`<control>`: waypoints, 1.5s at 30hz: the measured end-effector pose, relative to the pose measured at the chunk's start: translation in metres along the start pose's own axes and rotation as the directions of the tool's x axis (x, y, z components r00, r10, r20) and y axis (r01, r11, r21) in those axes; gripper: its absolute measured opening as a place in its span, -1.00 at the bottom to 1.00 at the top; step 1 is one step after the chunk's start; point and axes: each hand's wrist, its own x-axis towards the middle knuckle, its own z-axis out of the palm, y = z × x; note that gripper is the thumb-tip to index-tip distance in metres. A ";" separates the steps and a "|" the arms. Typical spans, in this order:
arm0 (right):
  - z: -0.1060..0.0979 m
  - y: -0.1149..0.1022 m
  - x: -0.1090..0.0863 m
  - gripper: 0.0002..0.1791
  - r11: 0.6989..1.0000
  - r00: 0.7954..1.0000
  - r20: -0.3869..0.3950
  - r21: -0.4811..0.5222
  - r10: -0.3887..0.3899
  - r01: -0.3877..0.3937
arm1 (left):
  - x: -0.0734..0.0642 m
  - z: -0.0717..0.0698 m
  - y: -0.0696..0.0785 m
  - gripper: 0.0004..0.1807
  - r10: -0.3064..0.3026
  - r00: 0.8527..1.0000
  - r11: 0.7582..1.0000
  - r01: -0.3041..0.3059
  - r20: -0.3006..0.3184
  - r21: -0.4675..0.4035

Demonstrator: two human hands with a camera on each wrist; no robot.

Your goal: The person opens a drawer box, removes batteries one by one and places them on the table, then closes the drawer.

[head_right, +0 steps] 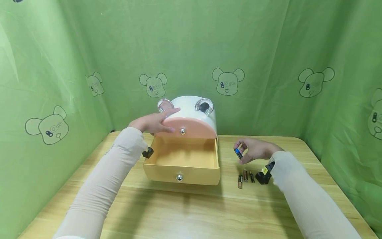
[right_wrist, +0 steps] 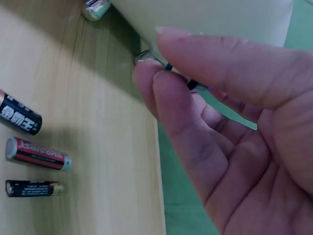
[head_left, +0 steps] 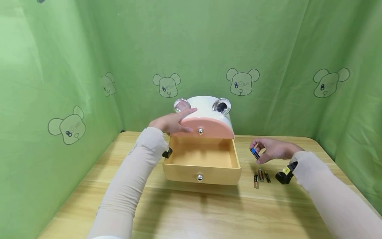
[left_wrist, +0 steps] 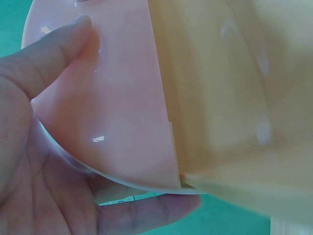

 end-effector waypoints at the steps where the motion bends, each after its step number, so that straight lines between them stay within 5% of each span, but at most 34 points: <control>1: 0.000 0.002 0.000 -0.35 1.000 1.000 -0.002 0.007 -0.001 0.001 | 0.000 0.000 0.000 -0.02 0.000 1.000 1.000 0.000 -0.001 -0.002; 45: 0.008 0.078 -0.006 -0.30 0.995 0.986 -0.146 0.070 0.081 -0.071 | 0.001 -0.001 0.000 -0.02 -0.001 1.000 1.000 0.001 0.001 0.005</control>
